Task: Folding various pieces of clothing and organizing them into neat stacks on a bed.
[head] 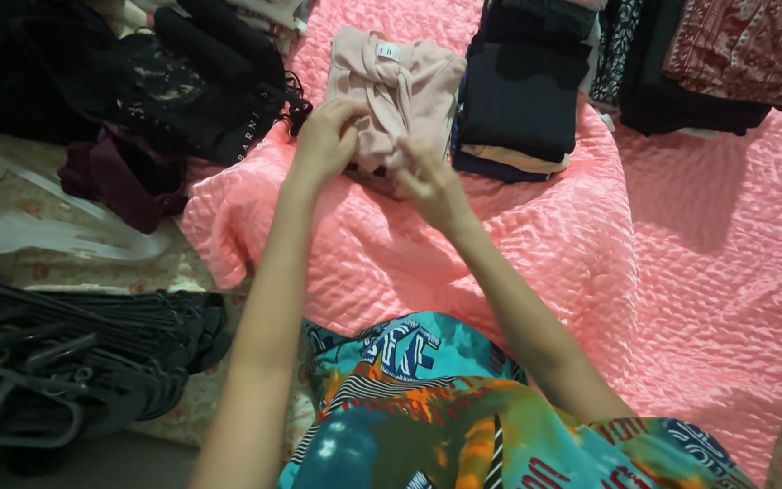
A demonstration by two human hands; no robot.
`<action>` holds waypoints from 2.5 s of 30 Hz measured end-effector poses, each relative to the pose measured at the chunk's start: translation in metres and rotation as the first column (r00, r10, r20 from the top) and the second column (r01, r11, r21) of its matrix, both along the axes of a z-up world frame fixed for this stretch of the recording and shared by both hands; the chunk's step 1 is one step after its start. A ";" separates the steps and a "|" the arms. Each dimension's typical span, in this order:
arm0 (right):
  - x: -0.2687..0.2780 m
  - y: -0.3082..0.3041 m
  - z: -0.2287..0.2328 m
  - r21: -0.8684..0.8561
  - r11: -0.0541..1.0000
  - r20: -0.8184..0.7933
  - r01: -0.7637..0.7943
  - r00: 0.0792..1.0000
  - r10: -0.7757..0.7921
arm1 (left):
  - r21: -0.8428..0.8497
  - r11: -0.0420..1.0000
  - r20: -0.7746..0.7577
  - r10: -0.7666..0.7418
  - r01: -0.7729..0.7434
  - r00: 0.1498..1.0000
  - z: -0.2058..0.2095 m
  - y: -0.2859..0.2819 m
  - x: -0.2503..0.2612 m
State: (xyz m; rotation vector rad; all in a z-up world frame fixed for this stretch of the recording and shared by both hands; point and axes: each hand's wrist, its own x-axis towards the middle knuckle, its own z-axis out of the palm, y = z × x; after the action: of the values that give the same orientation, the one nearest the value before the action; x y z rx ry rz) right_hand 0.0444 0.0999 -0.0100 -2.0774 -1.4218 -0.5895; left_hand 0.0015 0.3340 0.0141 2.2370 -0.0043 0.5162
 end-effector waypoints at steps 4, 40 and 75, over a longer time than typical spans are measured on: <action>0.018 0.010 0.052 0.170 0.985 -0.264 0.004 0.964 0.042 | -0.025 0.999 -0.005 0.028 -0.028 1.000 -0.003 0.000 0.002; 0.016 -0.028 0.035 0.083 0.978 -0.707 -0.189 0.681 0.192 | 0.492 0.865 -0.098 0.164 -0.095 0.982 -0.034 -0.054 0.076; 0.118 -0.151 0.017 -0.113 0.954 -0.379 0.276 0.876 -0.298 | -0.884 0.356 -0.353 -0.084 -0.303 0.932 -0.192 -0.224 0.103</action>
State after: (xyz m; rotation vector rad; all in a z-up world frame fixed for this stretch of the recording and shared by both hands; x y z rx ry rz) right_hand 0.1623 -0.0512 0.0073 -2.3099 -0.9171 -0.2212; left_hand 0.1045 0.1103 -0.1776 1.1074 0.5220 0.0883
